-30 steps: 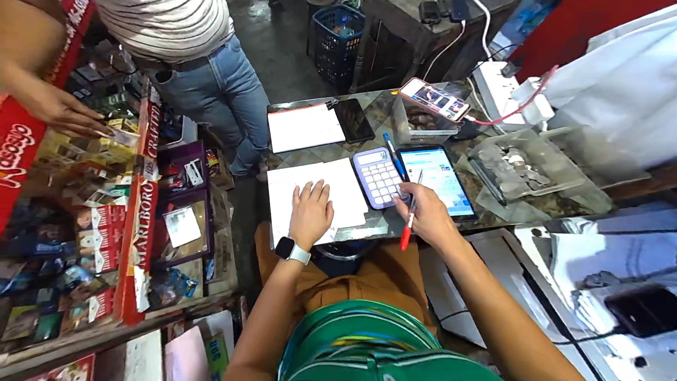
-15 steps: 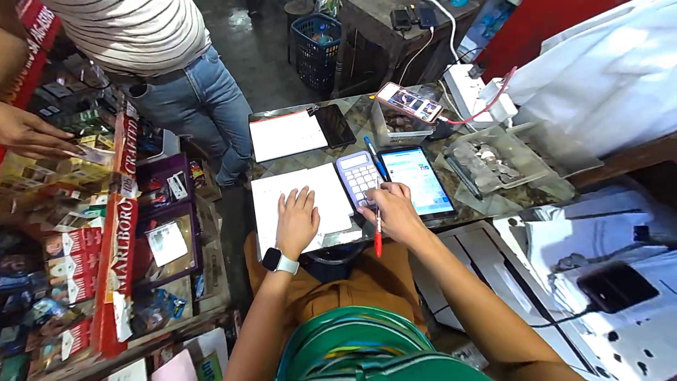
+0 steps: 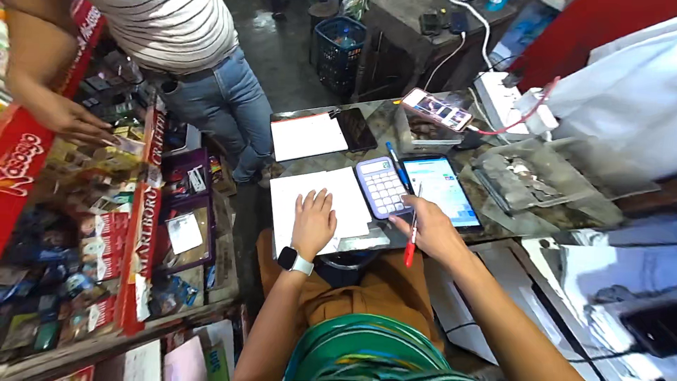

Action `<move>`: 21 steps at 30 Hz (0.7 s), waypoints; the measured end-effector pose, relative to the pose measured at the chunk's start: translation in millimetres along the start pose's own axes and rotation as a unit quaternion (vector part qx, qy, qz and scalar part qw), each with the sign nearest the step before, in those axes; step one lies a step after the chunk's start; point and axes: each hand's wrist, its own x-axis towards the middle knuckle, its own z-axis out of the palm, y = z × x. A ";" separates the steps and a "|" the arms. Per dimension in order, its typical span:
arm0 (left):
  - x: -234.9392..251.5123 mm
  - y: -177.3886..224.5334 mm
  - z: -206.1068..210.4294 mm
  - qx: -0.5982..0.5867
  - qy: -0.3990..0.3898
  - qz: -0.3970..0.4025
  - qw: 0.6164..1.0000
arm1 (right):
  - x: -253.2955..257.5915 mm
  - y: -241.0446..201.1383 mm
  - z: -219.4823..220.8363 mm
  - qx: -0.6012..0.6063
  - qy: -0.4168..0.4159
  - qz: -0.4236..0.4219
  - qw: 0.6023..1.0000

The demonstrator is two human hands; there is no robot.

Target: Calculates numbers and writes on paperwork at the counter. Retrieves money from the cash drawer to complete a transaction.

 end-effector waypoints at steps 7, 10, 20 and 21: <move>-1.8 1.2 2.8 -0.012 0.033 0.018 0.999 | -2.0 3.0 9.4 -0.009 0.043 0.000 0.999; -4.2 1.3 -0.1 0.003 0.043 0.022 0.999 | 0.3 -1.8 8.7 -0.012 0.046 -0.009 0.999; -16.2 12.6 2.7 0.038 -0.014 -0.004 0.999 | 25.1 -15.3 24.1 -0.003 -0.020 -0.067 0.998; -16.7 11.8 2.4 0.037 -0.011 -0.005 0.999 | 26.2 -15.7 23.2 -0.006 -0.019 -0.067 0.998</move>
